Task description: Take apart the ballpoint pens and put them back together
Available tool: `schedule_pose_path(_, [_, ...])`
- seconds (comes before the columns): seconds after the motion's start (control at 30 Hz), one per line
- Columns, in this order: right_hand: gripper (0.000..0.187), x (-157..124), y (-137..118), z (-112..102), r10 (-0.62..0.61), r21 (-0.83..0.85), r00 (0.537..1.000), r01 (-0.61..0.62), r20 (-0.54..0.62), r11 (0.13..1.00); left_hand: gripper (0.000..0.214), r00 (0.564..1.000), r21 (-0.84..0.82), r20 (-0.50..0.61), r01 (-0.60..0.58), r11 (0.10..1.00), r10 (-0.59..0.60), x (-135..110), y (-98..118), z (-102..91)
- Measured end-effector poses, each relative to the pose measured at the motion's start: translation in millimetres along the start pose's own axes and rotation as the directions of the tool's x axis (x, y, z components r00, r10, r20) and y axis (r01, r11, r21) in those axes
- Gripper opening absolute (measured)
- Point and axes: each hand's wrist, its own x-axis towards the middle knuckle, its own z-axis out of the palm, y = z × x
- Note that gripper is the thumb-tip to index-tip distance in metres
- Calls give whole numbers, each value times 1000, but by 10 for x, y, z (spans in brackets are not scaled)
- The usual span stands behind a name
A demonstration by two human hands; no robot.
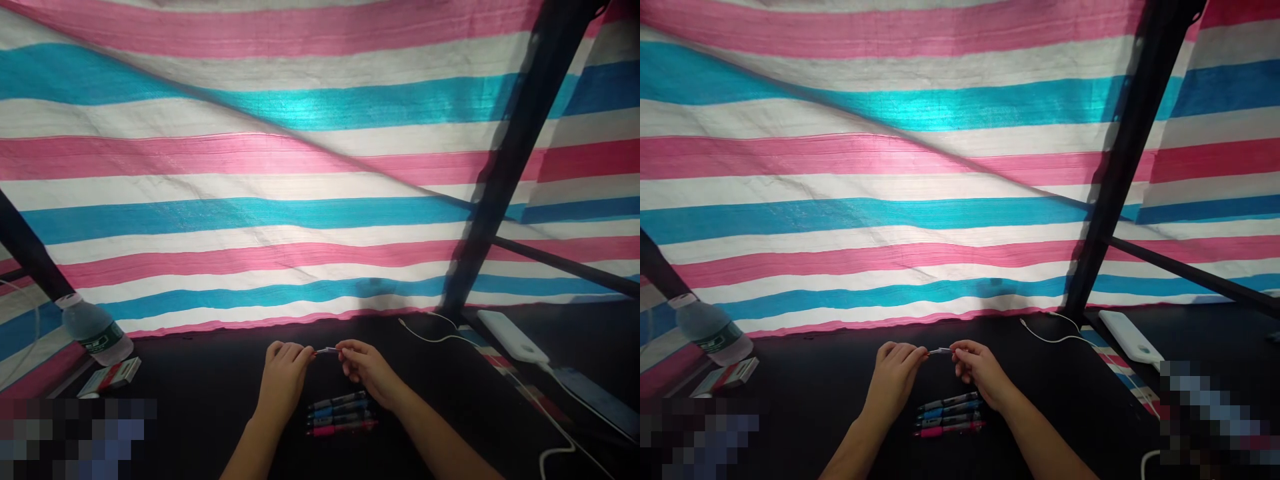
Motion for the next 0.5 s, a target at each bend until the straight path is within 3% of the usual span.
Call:
schedule_pose_path(0.2, [24, -10, -16, -50, 310, 370, 939, -343, 146, 864, 15, 977, 14, -211, 45, 999, -41, 18, 82, -47])
schedule_pose_path(0.37, [18, 3, -25, -82, 340, 524, 899, -437, 275, 731, 13, 954, -179, -227, 159, 971, -198, 15, 136, -14])
schedule_pose_path(0.43, [17, -1, -17, -74, 308, 567, 905, -425, 294, 706, 11, 935, -372, -159, 241, 896, -317, 13, 145, 26])
schedule_pose_path(0.5, [16, -8, -3, -59, 250, 610, 923, -381, 291, 695, 13, 895, -635, -28, 328, 699, -445, 19, 165, 95])
